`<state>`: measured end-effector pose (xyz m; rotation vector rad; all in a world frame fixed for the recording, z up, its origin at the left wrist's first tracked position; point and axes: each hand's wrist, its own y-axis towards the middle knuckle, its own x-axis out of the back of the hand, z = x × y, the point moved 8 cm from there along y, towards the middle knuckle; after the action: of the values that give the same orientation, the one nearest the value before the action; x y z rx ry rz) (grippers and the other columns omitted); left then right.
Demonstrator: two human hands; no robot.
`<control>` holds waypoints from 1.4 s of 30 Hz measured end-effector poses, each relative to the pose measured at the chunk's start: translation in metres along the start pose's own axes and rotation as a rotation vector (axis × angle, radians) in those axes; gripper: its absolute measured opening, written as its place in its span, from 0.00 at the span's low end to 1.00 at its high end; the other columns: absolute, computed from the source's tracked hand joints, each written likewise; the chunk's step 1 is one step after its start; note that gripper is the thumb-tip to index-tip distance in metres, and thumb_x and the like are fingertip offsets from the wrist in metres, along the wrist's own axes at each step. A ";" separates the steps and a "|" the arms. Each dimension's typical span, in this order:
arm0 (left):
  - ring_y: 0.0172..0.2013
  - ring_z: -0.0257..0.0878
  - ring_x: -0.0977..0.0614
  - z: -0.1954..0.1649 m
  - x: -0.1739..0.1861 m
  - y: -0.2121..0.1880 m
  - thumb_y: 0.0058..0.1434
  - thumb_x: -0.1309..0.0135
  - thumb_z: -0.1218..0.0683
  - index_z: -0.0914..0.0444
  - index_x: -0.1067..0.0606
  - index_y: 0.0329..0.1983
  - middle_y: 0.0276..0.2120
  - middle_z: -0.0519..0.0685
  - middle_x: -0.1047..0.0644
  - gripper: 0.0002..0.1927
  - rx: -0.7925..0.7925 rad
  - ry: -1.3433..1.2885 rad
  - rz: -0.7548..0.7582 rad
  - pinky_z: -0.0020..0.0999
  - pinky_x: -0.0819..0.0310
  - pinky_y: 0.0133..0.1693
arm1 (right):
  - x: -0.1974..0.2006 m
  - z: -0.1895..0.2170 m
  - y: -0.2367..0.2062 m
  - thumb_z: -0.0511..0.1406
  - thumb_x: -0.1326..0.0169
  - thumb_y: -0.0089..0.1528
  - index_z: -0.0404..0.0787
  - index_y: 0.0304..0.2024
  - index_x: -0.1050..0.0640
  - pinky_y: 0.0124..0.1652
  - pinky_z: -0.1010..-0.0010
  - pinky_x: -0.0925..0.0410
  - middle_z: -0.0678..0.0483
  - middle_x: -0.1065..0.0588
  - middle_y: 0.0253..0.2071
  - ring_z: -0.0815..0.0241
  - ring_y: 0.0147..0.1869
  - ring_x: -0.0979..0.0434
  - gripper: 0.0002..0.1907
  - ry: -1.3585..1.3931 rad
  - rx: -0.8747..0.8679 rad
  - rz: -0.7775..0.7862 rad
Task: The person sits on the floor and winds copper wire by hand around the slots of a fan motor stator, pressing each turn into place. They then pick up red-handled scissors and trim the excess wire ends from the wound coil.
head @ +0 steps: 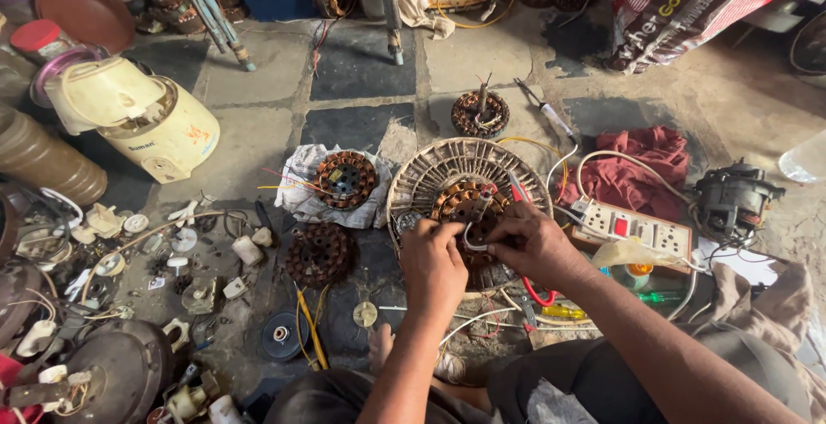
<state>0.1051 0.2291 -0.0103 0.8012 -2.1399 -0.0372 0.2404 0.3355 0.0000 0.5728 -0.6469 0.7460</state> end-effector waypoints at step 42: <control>0.42 0.46 0.25 0.031 -0.048 0.077 0.62 0.41 0.57 0.61 0.18 0.45 0.40 0.49 0.24 0.09 -0.120 0.062 0.120 0.43 0.27 0.44 | -0.007 -0.046 0.067 0.34 0.38 0.58 0.41 0.43 0.18 0.52 0.63 0.28 0.48 0.28 0.51 0.51 0.55 0.22 0.10 0.003 0.022 0.038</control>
<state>0.0640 0.3100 -0.0415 0.5959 -2.1018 -0.0769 0.1997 0.4036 -0.0194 0.5808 -0.6486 0.7902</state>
